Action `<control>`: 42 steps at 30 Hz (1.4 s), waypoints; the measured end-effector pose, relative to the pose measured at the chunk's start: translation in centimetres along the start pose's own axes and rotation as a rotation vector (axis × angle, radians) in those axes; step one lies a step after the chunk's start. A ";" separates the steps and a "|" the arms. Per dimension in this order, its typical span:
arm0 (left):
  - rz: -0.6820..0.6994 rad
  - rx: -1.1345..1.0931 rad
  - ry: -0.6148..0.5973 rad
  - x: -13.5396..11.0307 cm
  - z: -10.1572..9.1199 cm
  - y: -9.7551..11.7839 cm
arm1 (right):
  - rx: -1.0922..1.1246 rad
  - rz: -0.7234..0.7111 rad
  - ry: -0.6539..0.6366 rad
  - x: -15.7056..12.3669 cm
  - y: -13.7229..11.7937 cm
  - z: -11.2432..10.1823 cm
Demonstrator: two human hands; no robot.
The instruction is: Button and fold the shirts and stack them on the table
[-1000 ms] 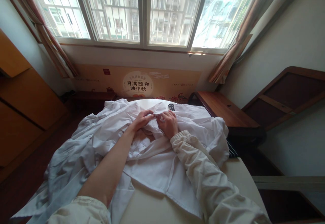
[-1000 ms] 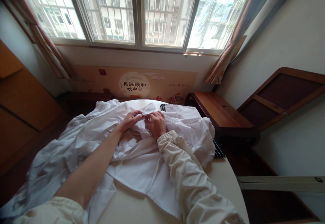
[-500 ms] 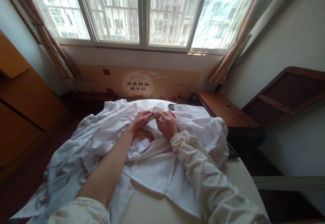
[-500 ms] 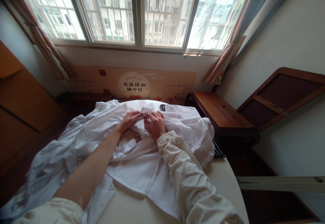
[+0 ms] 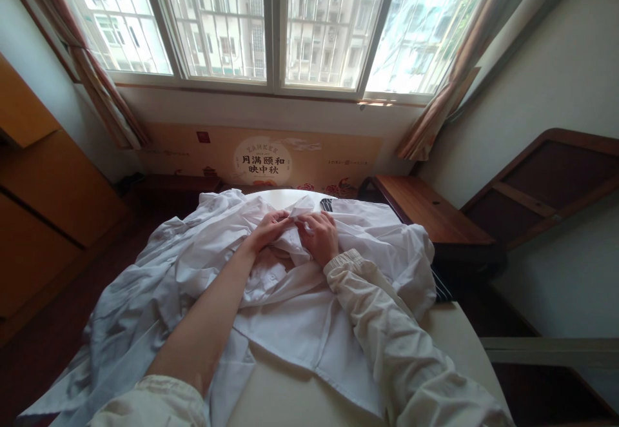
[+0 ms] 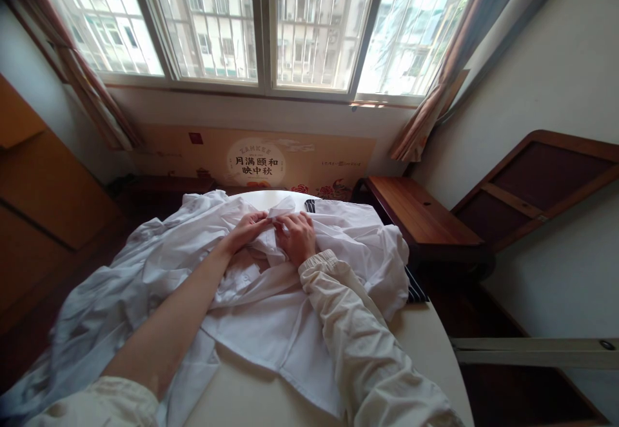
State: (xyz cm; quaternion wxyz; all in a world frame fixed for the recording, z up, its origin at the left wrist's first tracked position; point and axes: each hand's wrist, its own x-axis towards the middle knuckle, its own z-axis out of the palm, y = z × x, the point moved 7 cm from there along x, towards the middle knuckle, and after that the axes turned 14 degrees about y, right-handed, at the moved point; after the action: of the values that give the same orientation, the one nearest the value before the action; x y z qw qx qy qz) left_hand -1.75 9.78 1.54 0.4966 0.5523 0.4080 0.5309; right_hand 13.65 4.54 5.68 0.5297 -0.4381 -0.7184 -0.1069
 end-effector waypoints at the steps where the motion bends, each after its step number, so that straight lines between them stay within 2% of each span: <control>1: 0.001 0.004 -0.002 -0.1 0.0 0.2 | 0.001 0.002 -0.005 0.0 0.0 0.0; 7: 0.017 0.016 0.006 -0.5 0.1 0.7 | -0.020 0.018 -0.051 0.1 0.1 0.1; 13: 0.015 0.026 -0.021 -0.3 0.1 0.4 | -0.037 0.020 -0.083 0.2 0.1 0.0; 19: 0.079 0.111 -0.026 -0.1 0.2 0.3 | -0.076 -0.048 -0.126 0.2 -0.4 0.1; 22: 0.146 0.186 0.034 0.1 0.1 0.7 | -0.076 -0.058 -0.119 0.3 -0.3 0.1; 26: 0.197 0.216 0.195 0.2 -0.6 1.2 | -0.054 -0.032 -0.063 0.4 -0.1 0.0; 36: 0.170 0.182 0.200 0.1 -0.7 1.2 | -0.011 0.029 -0.075 0.5 0.1 0.0; 42: 0.077 0.095 0.218 0.4 -1.2 0.1 | -0.002 0.110 -0.095 0.3 0.9 0.4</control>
State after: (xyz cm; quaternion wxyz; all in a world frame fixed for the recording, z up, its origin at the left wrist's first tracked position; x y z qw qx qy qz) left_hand -2.94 10.32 1.67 0.4018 0.5293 0.4627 0.5867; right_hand 14.06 5.43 5.50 0.4997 -0.4819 -0.7174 -0.0576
